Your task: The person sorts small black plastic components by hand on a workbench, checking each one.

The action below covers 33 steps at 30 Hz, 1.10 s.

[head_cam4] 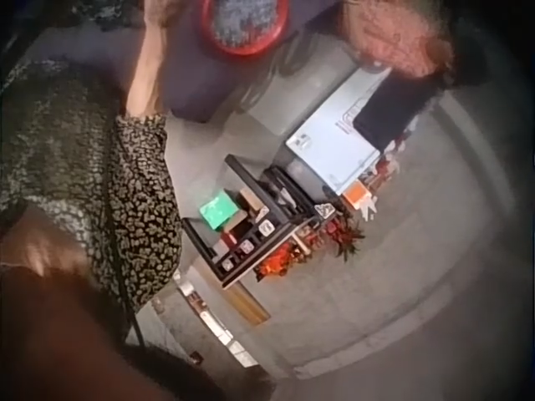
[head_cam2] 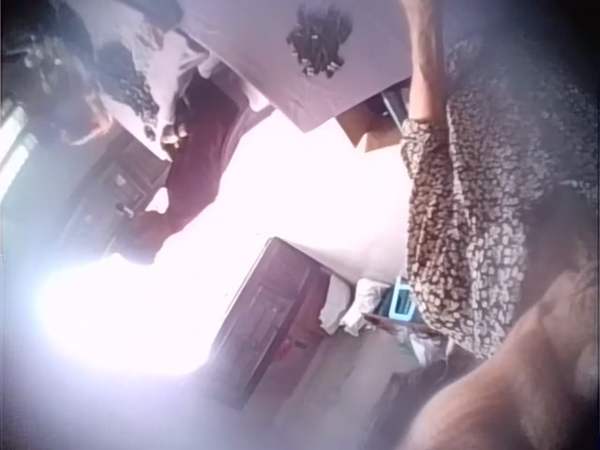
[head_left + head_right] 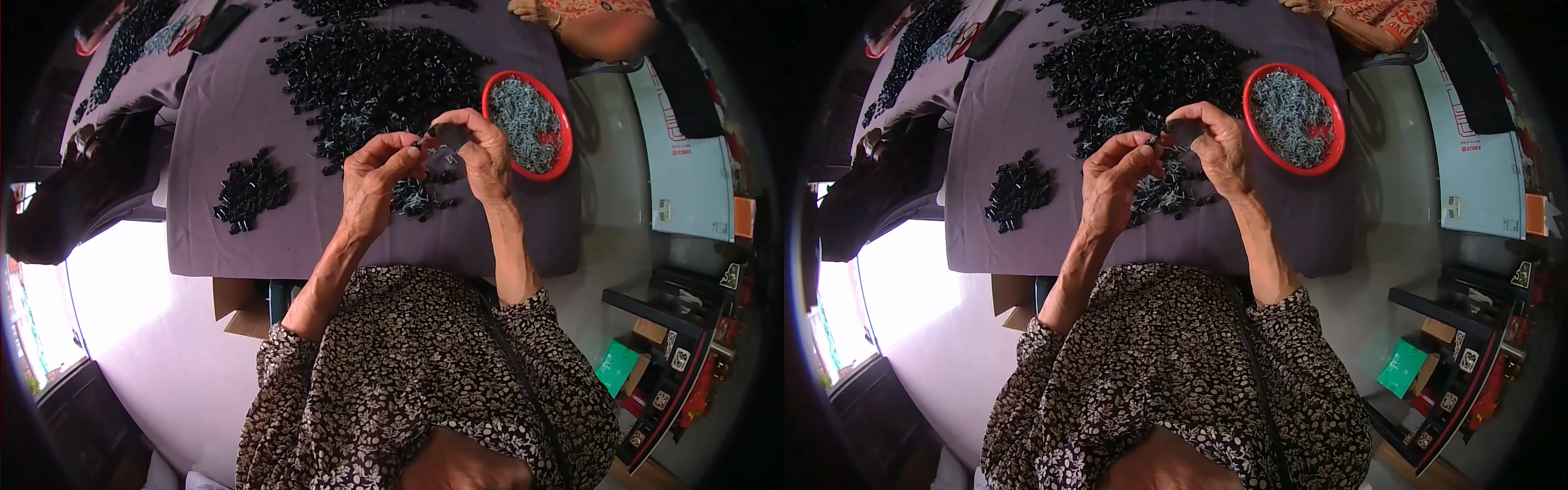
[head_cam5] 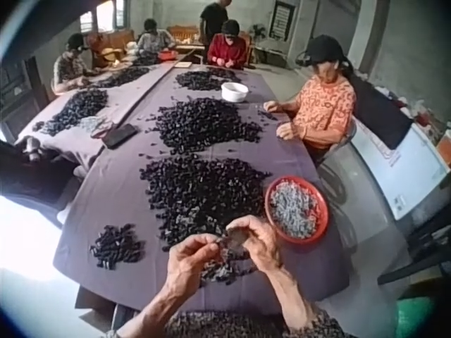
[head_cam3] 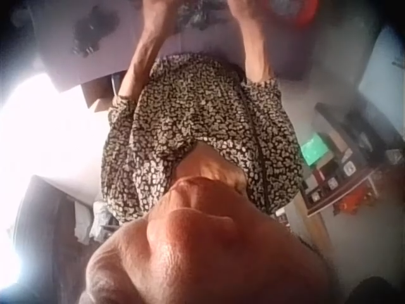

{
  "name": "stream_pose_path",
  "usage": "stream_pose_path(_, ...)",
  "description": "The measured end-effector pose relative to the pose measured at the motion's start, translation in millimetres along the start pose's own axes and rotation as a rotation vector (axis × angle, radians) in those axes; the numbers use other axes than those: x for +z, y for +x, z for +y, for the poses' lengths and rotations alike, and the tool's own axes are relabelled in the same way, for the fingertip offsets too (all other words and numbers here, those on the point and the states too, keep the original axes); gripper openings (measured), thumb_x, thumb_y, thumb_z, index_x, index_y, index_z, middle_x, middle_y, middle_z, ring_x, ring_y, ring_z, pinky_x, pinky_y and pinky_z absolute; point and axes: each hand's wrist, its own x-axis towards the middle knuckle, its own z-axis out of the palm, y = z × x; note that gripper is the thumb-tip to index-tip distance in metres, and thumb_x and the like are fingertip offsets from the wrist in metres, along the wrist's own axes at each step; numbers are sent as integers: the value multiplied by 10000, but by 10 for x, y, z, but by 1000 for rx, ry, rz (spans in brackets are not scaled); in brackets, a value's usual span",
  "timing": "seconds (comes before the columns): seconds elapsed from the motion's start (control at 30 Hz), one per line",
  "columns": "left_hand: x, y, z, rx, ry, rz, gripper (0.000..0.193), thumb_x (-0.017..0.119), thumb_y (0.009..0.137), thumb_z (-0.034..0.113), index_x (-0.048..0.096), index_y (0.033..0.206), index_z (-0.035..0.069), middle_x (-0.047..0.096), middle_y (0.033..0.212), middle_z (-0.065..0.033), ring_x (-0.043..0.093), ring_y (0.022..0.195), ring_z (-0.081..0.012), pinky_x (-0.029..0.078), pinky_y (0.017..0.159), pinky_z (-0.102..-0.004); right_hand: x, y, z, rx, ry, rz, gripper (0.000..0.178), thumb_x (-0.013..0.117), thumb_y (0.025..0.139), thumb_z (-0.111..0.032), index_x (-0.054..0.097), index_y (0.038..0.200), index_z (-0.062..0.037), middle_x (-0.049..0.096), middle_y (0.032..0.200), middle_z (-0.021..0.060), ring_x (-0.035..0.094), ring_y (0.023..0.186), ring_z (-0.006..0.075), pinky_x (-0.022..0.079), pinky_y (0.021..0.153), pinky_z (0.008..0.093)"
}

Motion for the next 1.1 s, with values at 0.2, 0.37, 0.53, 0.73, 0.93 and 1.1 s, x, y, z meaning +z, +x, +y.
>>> stream_pose_path(0.2,35,-13,21,1,-44,25,148,589,811,65,584,938,-12,624,817,-75,594,694,-130,485,681,-248,43,-63,-37,-92,-290,-32,114,530,807,-65,600,878,-10,609,791,40,572,730,77,447,666,206)
stream_pose_path(0.37,26,-16,14,-20,-71,4,153,578,816,60,571,946,-21,619,815,-76,599,701,-142,494,695,-264,-8,-70,27,-58,-206,-65,135,539,784,-37,588,905,-2,607,800,34,574,735,78,454,680,203)
stream_pose_path(0.53,-25,6,-11,-48,-159,-27,149,562,822,49,560,951,-26,607,827,-88,597,713,-158,503,697,-281,-32,-72,76,106,116,-112,171,525,765,-19,574,927,7,599,805,29,576,737,88,466,701,208)
stream_pose_path(0.73,-84,1,-32,-79,-233,-82,141,553,827,48,560,948,-25,602,843,-101,595,727,-176,505,707,-299,-39,-77,17,67,104,-188,249,450,697,40,578,909,14,567,875,43,574,797,109,472,747,231)
stream_pose_path(0.93,-87,9,-34,-83,-249,-95,141,553,830,54,558,950,-20,603,842,-103,597,737,-180,506,711,-305,-55,-67,45,66,71,-213,257,458,688,23,577,916,26,552,904,56,567,830,121,465,761,240)
stream_pose_path(1.1,-80,-1,-11,-89,-224,-83,134,552,832,59,559,942,-17,599,835,-93,596,737,-169,508,710,-303,-31,-88,41,-5,24,-185,237,482,698,15,580,913,27,553,902,57,559,814,123,456,748,234)
